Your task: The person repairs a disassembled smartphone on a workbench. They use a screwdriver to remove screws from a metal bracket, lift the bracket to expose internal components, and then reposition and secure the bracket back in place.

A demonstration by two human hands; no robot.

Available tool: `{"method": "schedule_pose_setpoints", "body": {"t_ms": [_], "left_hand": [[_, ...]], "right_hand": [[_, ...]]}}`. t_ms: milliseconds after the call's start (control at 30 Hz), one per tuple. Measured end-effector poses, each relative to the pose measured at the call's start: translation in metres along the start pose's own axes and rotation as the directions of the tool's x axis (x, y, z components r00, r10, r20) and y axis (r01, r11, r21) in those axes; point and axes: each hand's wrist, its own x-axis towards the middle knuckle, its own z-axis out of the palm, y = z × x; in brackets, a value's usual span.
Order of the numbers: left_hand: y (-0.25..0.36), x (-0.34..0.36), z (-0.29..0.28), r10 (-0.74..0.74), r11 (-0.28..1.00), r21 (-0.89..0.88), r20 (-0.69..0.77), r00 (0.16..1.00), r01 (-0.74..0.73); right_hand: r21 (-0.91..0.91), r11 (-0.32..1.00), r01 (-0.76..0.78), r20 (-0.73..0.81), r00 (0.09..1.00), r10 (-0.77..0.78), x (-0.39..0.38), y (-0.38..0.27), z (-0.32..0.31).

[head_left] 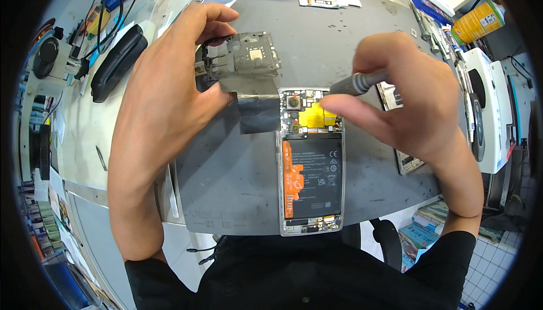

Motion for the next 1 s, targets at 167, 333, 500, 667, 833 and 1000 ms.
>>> {"method": "schedule_pose_setpoints", "body": {"t_ms": [167,333,500,667,833,1000], "left_hand": [[-0.001,0.001,-0.001,-0.015,1.000,0.015,0.001,1.000,0.015],[-0.002,0.002,0.000,0.004,0.999,0.035,-0.017,1.000,-0.003],[-0.004,0.002,-0.001,0.006,0.999,0.049,-0.023,1.000,-0.005],[-0.004,0.002,-0.001,-0.007,0.999,0.052,-0.023,1.000,0.008],[-0.005,0.003,0.000,0.013,0.999,0.044,-0.025,1.000,-0.011],[-0.004,0.002,0.001,0.012,0.999,0.050,-0.028,1.000,-0.011]], "right_hand": [[-0.120,0.990,-0.077,0.139,0.986,0.094,0.013,-0.013,-0.010],[-0.182,0.976,-0.121,0.232,0.959,0.163,0.016,-0.009,-0.024],[-0.240,0.969,-0.062,0.239,0.963,0.121,0.021,-0.003,-0.023],[-0.267,0.962,-0.060,0.284,0.949,0.138,0.025,-0.005,-0.031],[-0.315,0.948,-0.052,0.274,0.951,0.143,0.023,-0.003,-0.030],[-0.265,0.963,-0.044,0.265,0.957,0.117,0.020,0.002,-0.030]]}}
